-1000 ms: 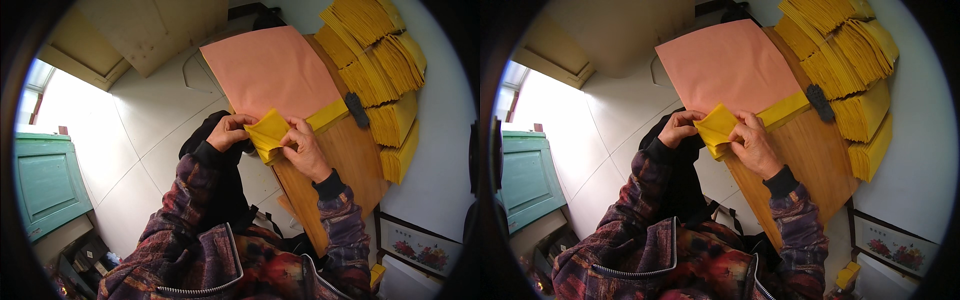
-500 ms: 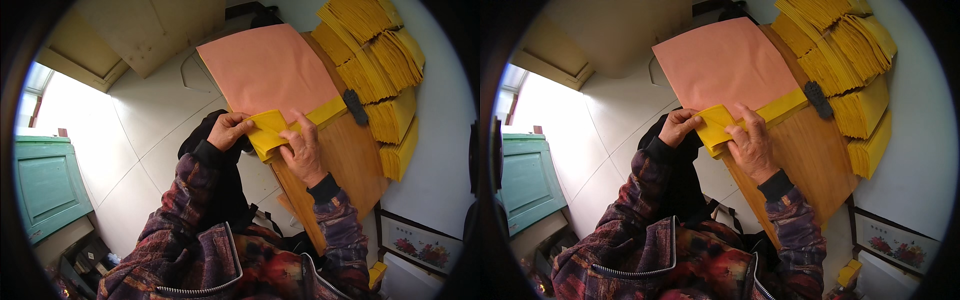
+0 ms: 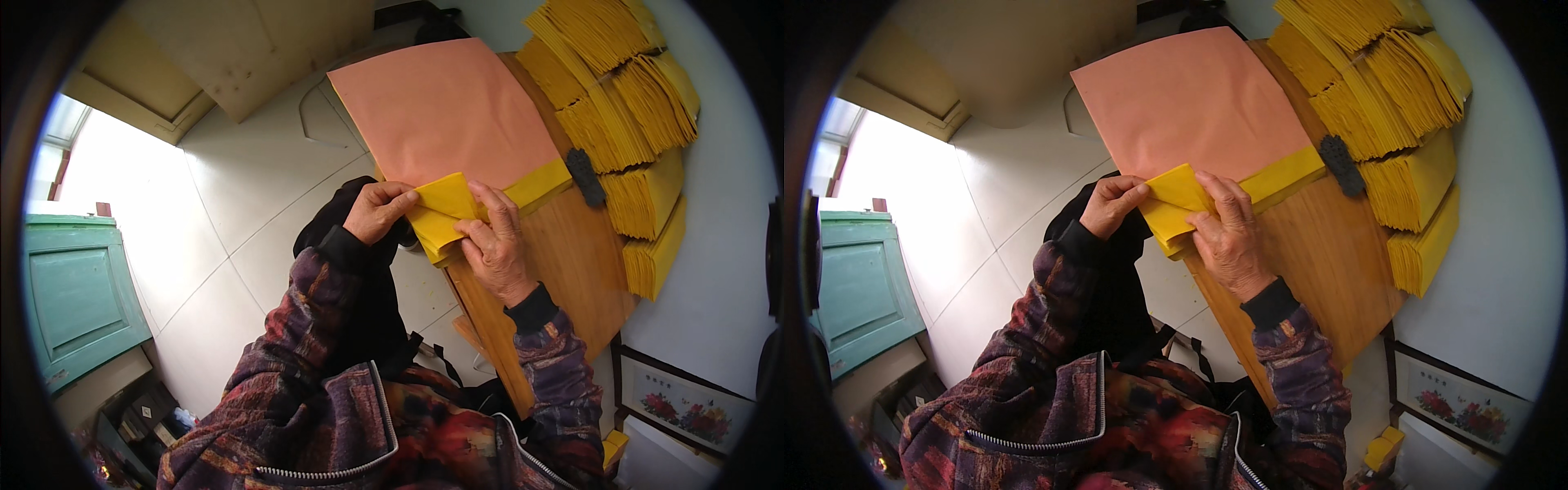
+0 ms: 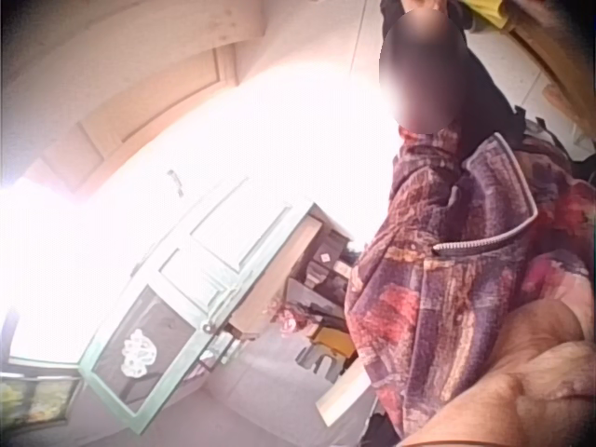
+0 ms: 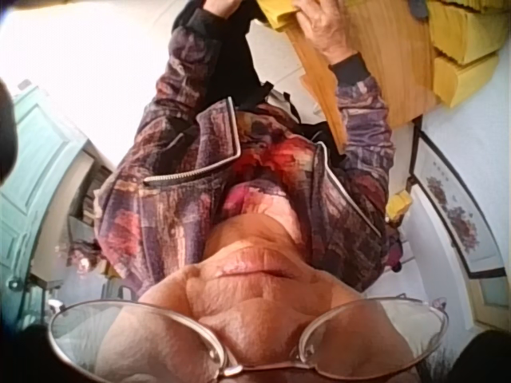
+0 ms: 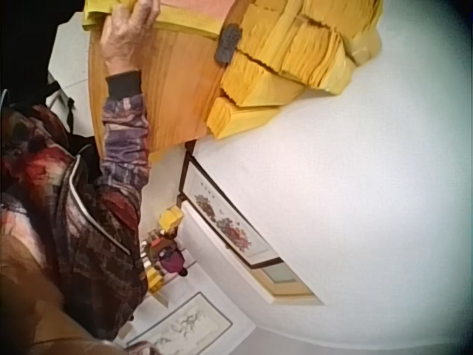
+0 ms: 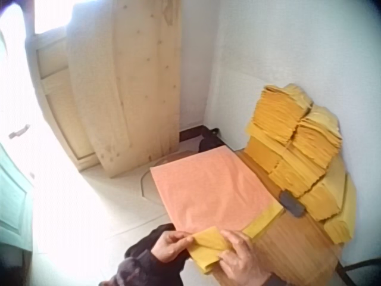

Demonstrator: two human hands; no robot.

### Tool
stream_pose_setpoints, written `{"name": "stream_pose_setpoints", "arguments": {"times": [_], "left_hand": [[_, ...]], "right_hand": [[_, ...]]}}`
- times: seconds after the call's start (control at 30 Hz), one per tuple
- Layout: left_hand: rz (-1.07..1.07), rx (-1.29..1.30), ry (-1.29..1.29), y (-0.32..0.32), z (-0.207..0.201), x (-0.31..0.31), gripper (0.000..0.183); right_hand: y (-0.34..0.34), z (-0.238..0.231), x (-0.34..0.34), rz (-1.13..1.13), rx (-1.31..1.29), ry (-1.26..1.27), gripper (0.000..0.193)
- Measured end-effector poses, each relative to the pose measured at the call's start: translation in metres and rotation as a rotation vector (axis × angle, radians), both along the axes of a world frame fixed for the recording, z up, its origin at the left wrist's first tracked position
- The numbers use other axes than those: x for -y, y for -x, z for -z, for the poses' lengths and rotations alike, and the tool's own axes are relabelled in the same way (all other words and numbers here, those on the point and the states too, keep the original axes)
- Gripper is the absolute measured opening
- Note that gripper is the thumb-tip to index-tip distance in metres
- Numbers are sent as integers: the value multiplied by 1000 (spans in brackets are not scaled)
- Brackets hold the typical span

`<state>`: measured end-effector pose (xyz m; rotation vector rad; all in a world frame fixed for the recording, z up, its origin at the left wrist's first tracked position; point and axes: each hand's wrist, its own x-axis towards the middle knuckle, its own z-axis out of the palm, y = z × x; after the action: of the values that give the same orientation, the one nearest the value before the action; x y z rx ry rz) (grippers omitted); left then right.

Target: The person folds yellow and pink paper sheets by hand on a wooden table. They fold each sheet in half multiple times, smooth the creases, and stack the folded sheets into neat piles.

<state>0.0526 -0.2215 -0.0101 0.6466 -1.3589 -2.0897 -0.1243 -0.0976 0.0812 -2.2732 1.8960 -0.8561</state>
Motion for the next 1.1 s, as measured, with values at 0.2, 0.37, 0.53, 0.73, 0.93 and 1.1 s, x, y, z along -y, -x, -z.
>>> {"name": "stream_pose_setpoints", "arguments": {"times": [0.2, 0.37, 0.53, 0.73, 0.93, 1.1], "left_hand": [[39, -6, -1, -1, -4, 1, 28], [96, -88, -95, -7, -16, 5, 26], [149, -152, -250, -11, -20, 4, 34], [113, -14, -109, -5, -8, 4, 21], [34, 4, -39, -1, -5, 0, 28], [36, 26, -45, -2, -8, 1, 28]], "right_hand": [[1, -1, 2, 14, 92, -78, 15], [5, -2, 6, 45, 226, -194, 16], [7, 1, 7, 52, 296, -238, 15], [6, -1, 5, 49, 260, -239, 18], [-1, -1, 0, 97, 78, -34, 36], [0, 3, 2, -8, -94, 124, 33]]}}
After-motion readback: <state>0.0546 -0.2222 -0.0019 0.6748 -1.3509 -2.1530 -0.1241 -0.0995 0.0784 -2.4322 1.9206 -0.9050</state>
